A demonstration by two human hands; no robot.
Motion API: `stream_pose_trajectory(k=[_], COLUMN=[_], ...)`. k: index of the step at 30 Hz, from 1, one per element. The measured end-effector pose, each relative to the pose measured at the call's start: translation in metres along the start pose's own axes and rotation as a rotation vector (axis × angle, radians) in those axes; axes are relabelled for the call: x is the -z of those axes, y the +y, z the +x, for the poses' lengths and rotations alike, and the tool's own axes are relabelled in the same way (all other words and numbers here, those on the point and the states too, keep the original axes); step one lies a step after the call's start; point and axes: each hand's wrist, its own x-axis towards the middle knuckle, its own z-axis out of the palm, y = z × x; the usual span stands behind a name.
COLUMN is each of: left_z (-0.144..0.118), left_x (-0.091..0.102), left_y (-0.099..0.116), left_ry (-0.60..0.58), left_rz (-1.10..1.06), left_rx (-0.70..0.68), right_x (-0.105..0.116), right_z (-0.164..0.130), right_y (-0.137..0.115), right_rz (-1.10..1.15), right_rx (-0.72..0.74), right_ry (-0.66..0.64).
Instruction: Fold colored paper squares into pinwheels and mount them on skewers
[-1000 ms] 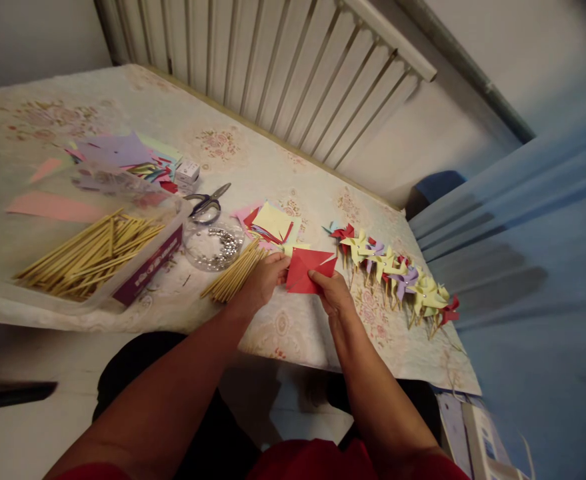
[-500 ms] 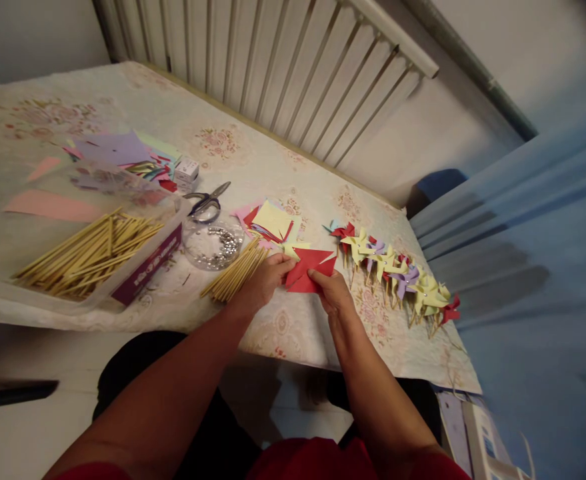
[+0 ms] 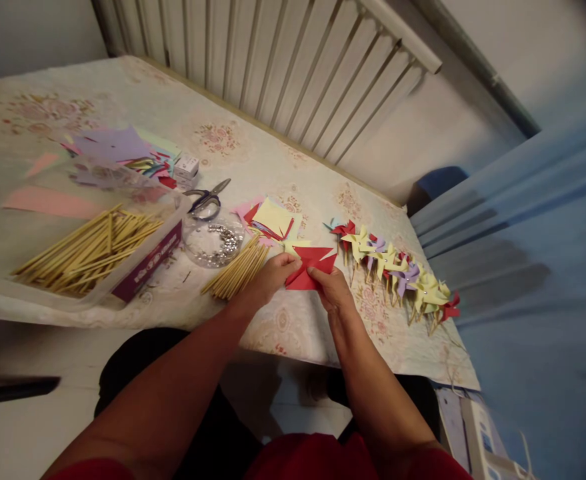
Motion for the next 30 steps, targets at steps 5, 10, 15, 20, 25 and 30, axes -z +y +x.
stream_pose_trajectory(k=[5,10,15,20,25,30], left_z=[-0.0029,-0.0042,-0.0037,-0.0028,-0.0025,-0.0027], left_x=[-0.0021,-0.0024,-0.0013,-0.0009,-0.0009,0.0000], left_y=[0.0049,0.0073,0.0061,0.0052,0.0046,0.0036], left_ry=[-0.002,-0.010,-0.018,0.002,0.007,0.016], left_rz=[-0.001,0.016,0.002,0.026,0.038,0.089], left_rx=[0.004,-0.001,0.006,0.002,0.005,-0.005], right_x=[0.0002,0.0009,0.0010,-0.0006,-0.0012,-0.0003], right_z=[-0.0009,-0.0010,-0.0014,-0.0026,-0.0030,-0.0031], right_y=[-0.0002,-0.0002,-0.0004,-0.0014,-0.0018,-0.0011], right_rz=[-0.004,-0.007,-0.021,-0.020,-0.017,-0.018], right_rx=[-0.007,-0.012,-0.014,-0.007,-0.012,-0.013], right_ry=[-0.017,-0.017,-0.028,-0.027,-0.018,-0.027])
